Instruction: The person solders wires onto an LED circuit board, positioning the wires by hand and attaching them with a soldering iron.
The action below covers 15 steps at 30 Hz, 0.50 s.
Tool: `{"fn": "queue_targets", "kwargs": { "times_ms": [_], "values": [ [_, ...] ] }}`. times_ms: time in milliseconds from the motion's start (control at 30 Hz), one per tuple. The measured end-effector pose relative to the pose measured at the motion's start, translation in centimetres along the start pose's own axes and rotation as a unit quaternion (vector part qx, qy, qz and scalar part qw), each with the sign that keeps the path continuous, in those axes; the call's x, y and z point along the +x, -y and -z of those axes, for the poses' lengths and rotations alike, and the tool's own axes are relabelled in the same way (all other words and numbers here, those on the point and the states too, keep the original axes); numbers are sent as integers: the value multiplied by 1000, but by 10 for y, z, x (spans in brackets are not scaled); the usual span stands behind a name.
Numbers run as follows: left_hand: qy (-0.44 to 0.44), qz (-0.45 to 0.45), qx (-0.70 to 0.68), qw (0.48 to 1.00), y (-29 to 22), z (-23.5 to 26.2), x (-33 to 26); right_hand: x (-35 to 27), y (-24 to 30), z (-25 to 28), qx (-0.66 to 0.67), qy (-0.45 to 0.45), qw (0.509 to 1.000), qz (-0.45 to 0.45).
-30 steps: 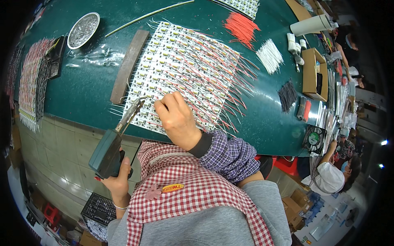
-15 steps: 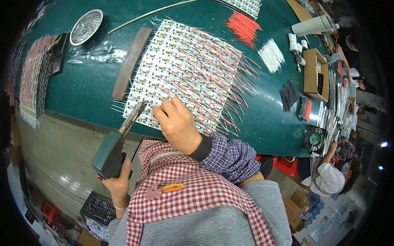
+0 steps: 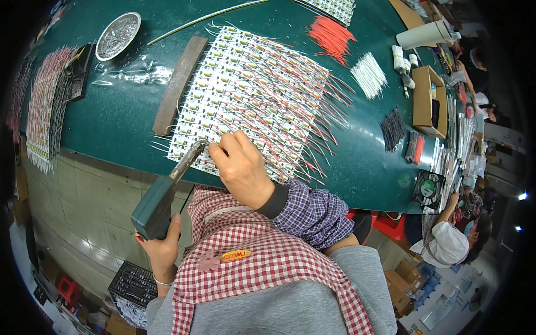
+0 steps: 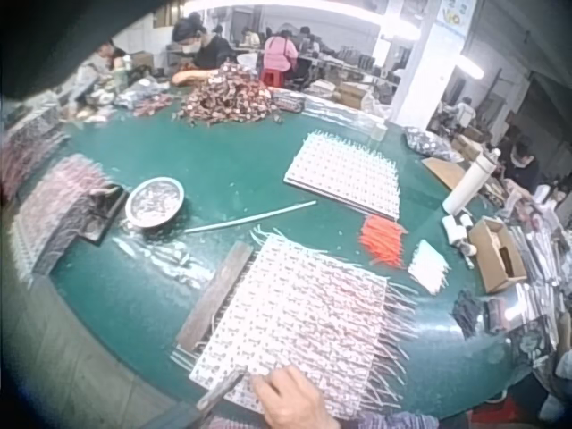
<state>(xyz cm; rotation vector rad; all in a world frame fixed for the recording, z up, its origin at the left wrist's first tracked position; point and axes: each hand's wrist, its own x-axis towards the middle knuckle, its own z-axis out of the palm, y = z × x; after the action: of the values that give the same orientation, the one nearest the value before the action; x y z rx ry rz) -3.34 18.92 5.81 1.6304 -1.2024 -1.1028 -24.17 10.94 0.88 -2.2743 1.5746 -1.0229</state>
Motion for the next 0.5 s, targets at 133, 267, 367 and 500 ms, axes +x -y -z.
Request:
{"fn": "queue_targets", "kwargs": {
  "times_ms": [133, 267, 367, 500],
  "values": [
    [-16, 7, 7, 1000, 14, 4, -11, 0, 0, -1, 0, 3, 1000, 1],
    [-38, 2, 10, 999, 21, 10, -16, 0, 0, -1, -4, 2, 1000, 4],
    [-22, -31, 27, 999, 23, 11, -15, -1, -1, -1, -3, 0, 1000, 3],
    [-16, -55, 34, 998, 26, 12, -16, -1, 0, -2, 3, -6, 1000, 1]
  ]
}}
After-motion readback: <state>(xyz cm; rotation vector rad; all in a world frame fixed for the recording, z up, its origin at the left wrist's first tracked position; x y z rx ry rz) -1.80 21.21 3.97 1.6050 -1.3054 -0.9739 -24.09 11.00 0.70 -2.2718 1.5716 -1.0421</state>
